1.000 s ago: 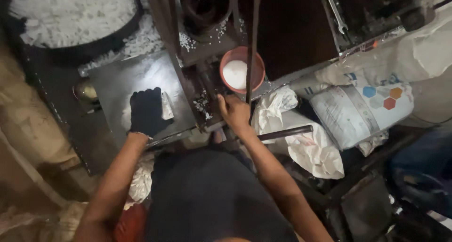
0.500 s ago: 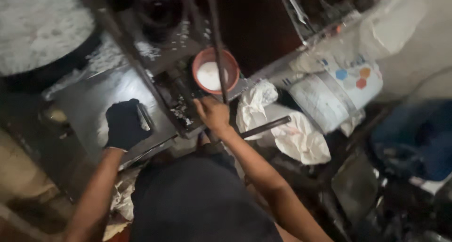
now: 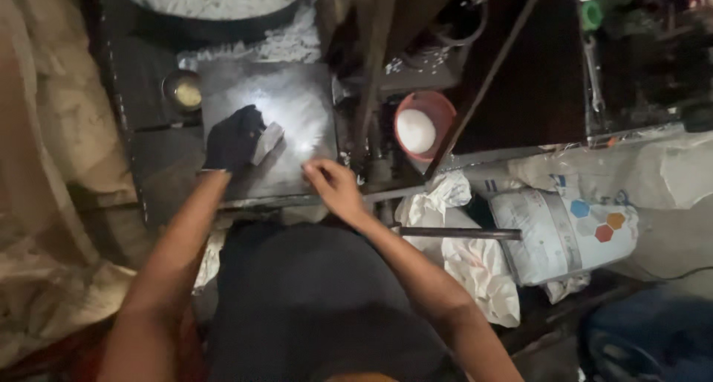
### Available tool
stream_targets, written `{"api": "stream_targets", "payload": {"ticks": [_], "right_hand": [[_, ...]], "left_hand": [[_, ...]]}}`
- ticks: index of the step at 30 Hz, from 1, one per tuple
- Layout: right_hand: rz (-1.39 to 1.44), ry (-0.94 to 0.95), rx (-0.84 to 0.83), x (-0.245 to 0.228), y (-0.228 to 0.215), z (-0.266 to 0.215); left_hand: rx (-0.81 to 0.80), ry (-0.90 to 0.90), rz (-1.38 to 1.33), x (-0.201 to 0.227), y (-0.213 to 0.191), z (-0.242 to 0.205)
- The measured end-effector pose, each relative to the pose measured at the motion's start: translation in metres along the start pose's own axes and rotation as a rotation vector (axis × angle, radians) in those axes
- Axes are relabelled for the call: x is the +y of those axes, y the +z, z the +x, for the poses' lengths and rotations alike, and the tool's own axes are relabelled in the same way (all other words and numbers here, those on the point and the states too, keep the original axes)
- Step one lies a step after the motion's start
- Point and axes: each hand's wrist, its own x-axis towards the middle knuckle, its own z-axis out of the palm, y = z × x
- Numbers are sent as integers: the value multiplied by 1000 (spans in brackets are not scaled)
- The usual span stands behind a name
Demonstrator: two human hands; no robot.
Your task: The person operates a machine by repeatedly turning a crank with their right hand while using their left hand to guide white granular material into the machine's hopper. The person also uses a metal tool to adjust or clear the machine's output area.
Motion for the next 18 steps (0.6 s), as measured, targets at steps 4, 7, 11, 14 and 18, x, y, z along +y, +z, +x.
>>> {"api": "stream_targets", "payload": {"ticks": [4, 7, 11, 14, 18], "right_hand": [[99, 161, -28, 29, 48, 52], [145, 434, -37, 44, 62, 71], [231, 488, -61, 67, 58, 78], [240, 402, -94, 100, 55, 74], [277, 362, -85, 150, 56, 59]], "left_hand": [[368, 388, 258, -2, 7, -1], [292, 292, 314, -4, 8, -7], [232, 208, 344, 2, 4, -4], [222, 253, 503, 4, 4, 0], [255, 284, 480, 7, 3, -2]]}}
